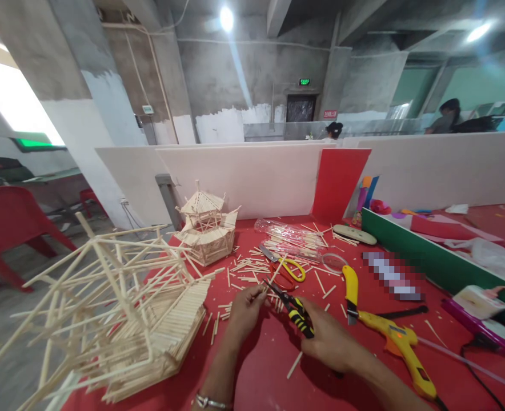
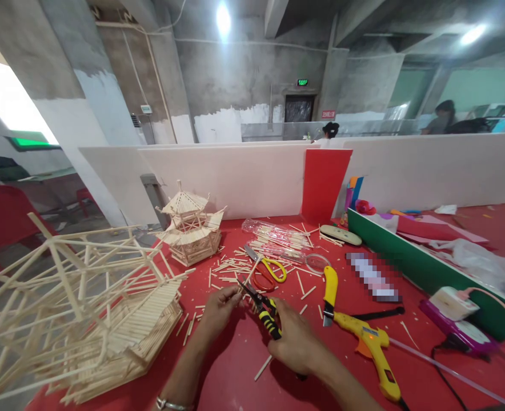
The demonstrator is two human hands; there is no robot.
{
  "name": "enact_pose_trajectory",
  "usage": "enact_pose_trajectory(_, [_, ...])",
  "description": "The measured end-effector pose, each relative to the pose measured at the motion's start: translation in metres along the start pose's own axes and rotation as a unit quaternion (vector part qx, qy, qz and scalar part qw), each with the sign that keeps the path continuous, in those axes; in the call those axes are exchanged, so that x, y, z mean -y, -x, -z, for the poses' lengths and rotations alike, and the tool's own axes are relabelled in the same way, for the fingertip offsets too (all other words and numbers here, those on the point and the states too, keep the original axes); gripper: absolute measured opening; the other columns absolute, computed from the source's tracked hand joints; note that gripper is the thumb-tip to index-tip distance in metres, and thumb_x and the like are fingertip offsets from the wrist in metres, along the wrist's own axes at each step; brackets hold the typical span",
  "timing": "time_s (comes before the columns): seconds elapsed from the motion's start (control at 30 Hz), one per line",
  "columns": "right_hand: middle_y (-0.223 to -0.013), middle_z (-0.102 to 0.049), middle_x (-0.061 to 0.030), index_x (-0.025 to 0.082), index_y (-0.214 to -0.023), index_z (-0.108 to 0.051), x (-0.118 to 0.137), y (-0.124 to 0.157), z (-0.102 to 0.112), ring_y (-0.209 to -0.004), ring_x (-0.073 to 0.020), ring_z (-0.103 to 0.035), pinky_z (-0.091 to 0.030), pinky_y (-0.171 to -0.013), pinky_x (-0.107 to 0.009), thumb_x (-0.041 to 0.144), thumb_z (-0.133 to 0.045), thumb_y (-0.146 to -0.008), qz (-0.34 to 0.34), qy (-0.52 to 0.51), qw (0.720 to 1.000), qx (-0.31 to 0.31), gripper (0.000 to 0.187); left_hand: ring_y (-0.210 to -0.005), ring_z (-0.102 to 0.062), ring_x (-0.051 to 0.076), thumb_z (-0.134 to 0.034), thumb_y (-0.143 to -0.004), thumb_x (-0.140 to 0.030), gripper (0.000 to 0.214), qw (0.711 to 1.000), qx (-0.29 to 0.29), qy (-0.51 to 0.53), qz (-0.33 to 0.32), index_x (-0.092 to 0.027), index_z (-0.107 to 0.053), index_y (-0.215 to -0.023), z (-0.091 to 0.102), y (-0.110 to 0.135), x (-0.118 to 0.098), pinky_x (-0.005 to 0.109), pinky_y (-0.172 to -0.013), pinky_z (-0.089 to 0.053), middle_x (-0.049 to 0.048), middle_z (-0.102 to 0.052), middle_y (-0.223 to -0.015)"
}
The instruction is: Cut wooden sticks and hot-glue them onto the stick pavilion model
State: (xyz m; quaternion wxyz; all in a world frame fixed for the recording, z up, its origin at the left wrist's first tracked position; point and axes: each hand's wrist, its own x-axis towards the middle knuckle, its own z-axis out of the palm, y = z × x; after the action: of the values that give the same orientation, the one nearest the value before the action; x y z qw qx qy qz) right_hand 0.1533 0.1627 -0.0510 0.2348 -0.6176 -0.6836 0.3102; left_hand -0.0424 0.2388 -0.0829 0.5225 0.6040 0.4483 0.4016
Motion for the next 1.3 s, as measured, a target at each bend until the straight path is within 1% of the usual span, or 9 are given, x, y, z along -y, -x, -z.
enact_pose_trajectory(0.2, [-0.066,-0.051,0.0073,0.022,-0.104,-0.056,0.009,0.006,0.009,-0.058,-0.011,-0.045,-0.031,-0.051,-0.021,0.014,-0.049,-0.048,-0.072,-0.223,0.966,0.109,0.058,-0.056,-0.049,0.012,-0.063,-0.077,-0.052,0.037,0.998,0.038,0.043,-0.026,-0.016,-0.059,-0.067,0.003,0.009,-0.01,0.024,-0.055,-0.044,-0.0006,-0.051,-0.06])
enact_pose_trajectory(0.4, [-0.071,-0.05,0.0058,0.021,-0.095,-0.055,0.019,0.013,0.012,-0.056,-0.0094,-0.043,-0.033,-0.051,-0.021,0.015,-0.049,-0.042,-0.133,-0.373,0.903,0.168,0.054,-0.059,-0.054,0.014,-0.058,-0.079,-0.056,0.041,0.999,0.021,-0.001,-0.04,-0.015,-0.065,-0.077,0.005,0.013,-0.015,0.027,-0.06,-0.046,0.0032,-0.06,-0.066])
enact_pose_trajectory(0.5, [-0.071,-0.052,0.0049,0.021,-0.097,-0.056,0.022,0.013,0.009,-0.058,-0.0113,-0.047,-0.033,-0.053,-0.022,0.016,-0.05,-0.045,-0.114,-0.301,0.936,0.144,0.053,-0.07,-0.061,0.018,-0.056,-0.083,-0.044,0.031,0.997,-0.006,-0.074,-0.038,-0.016,-0.068,-0.076,0.012,0.017,-0.015,0.028,-0.069,-0.047,0.006,-0.067,-0.073])
enact_pose_trajectory(0.6, [-0.075,-0.059,0.0012,0.021,-0.093,-0.055,0.022,0.009,0.004,-0.07,-0.0169,-0.055,-0.033,-0.058,-0.025,0.013,-0.051,-0.052,-0.061,-0.083,0.994,0.031,0.041,-0.074,-0.062,0.021,-0.055,-0.082,-0.031,0.023,0.982,-0.069,-0.174,-0.014,-0.019,-0.066,-0.067,0.023,0.027,-0.014,0.03,-0.073,-0.043,0.0055,-0.067,-0.067])
enact_pose_trajectory(0.77, [-0.086,-0.065,-0.0035,0.02,-0.089,-0.052,0.021,0.001,-0.003,-0.077,-0.0194,-0.06,-0.031,-0.059,-0.025,0.012,-0.055,-0.058,-0.064,0.041,0.997,0.014,0.032,-0.095,-0.063,0.029,-0.055,-0.081,-0.022,0.019,0.935,-0.197,-0.293,0.028,-0.021,-0.071,-0.071,0.036,0.042,-0.015,0.039,-0.089,-0.039,0.0105,-0.07,-0.076])
enact_pose_trajectory(0.9, [-0.087,-0.067,-0.004,0.02,-0.091,-0.053,0.025,-0.002,-0.009,-0.078,-0.0205,-0.061,-0.029,-0.058,-0.025,0.011,-0.055,-0.059,-0.042,0.05,0.998,0.008,0.033,-0.119,-0.055,0.028,-0.058,-0.082,-0.031,0.021,0.945,-0.264,-0.193,-0.02,-0.023,-0.076,-0.091,0.027,0.036,-0.012,0.04,-0.099,-0.041,0.0117,-0.072,-0.111])
enact_pose_trajectory(1.03, [-0.091,-0.068,-0.006,0.02,-0.099,-0.054,0.022,0.003,-0.013,-0.085,-0.0239,-0.063,-0.031,-0.061,-0.026,0.011,-0.054,-0.061,-0.015,0.077,0.997,-0.011,0.039,-0.082,-0.067,0.024,-0.059,-0.081,-0.045,0.035,0.977,-0.208,-0.05,-0.002,-0.017,-0.076,-0.095,0.001,0.021,-0.002,0.035,-0.072,-0.054,0.0107,-0.075,-0.088])
enact_pose_trajectory(1.13, [-0.095,-0.069,-0.0068,0.02,-0.104,-0.054,0.012,0.009,-0.011,-0.09,-0.0251,-0.064,-0.035,-0.065,-0.027,0.011,-0.053,-0.064,-0.008,0.078,0.997,-0.013,0.041,-0.054,-0.06,0.017,-0.058,-0.079,-0.048,0.043,0.988,-0.153,-0.004,0.024,-0.012,-0.075,-0.096,-0.015,0.015,0.004,0.027,-0.048,-0.047,0.0075,-0.071,-0.07])
enact_pose_trajectory(1.3, [-0.095,-0.068,-0.0052,0.022,-0.103,-0.055,0.005,0.016,0.003,-0.089,-0.0243,-0.064,-0.037,-0.067,-0.028,0.016,-0.056,-0.067,-0.03,0.08,0.996,-0.005,0.037,-0.049,-0.05,0.011,-0.063,-0.073,-0.044,0.031,0.995,-0.096,0.032,0.025,-0.013,-0.07,-0.073,-0.023,0.017,0.009,0.022,-0.048,-0.042,0.0015,-0.061,-0.06])
